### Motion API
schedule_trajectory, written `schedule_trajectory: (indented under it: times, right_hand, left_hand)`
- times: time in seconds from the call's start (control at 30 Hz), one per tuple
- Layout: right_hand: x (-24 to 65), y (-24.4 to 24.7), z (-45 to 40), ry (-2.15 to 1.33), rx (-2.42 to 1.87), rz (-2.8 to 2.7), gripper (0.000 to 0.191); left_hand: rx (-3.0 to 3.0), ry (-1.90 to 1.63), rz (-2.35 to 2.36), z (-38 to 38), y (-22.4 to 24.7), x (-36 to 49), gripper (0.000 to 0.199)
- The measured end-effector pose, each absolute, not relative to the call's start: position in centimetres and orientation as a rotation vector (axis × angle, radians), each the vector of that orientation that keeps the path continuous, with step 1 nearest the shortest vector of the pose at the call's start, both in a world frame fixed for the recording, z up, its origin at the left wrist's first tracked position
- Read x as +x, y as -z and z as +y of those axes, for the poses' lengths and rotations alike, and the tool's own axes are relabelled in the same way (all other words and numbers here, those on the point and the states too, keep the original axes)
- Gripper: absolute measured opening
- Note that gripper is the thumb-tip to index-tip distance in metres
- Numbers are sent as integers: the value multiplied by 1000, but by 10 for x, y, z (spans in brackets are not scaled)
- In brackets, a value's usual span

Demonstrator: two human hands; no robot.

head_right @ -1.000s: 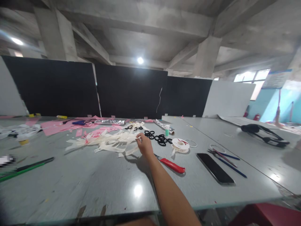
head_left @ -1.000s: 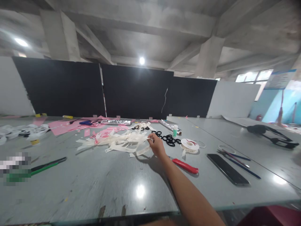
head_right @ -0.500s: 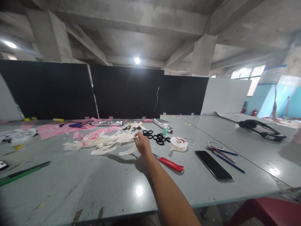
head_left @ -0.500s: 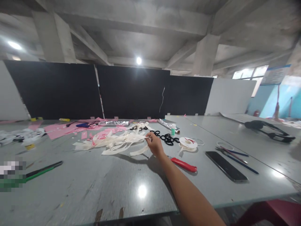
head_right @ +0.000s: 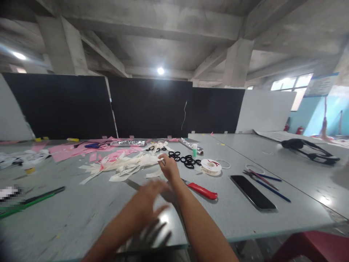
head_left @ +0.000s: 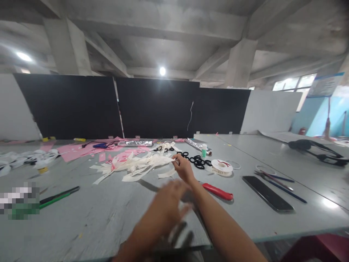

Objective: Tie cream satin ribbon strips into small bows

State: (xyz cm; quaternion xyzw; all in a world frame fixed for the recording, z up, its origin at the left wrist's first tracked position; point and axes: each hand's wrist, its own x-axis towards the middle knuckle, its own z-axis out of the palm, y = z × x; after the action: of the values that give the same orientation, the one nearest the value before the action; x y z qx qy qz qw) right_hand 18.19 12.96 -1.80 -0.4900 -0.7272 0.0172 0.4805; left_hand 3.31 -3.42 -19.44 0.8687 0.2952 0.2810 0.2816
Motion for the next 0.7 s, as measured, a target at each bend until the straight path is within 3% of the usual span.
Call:
schedule_trajectory:
  times: [0.1,0.17,0.27,0.5,0.7]
  right_hand:
    - [179,17,127,122,-1177,-1886,21]
    - [177,18,128,255,-1153,-1970,21]
    - [180,17,131,443,-1116,-2078,23]
    - [212,0,137,657,-1291,-1967,28]
    - [255,-8,143,653,-1562,-1711,30]
  left_hand:
    - [2530,-1079,1275,57,43,20,41]
    - [2658,-1088,1473,92,-8,21,56]
    - [2664,-924,1552,106,-17,27,46]
    - [2666,-894,1406,118,-27,-21,32]
    - [2469,-942,1497,134,-41,-102,35]
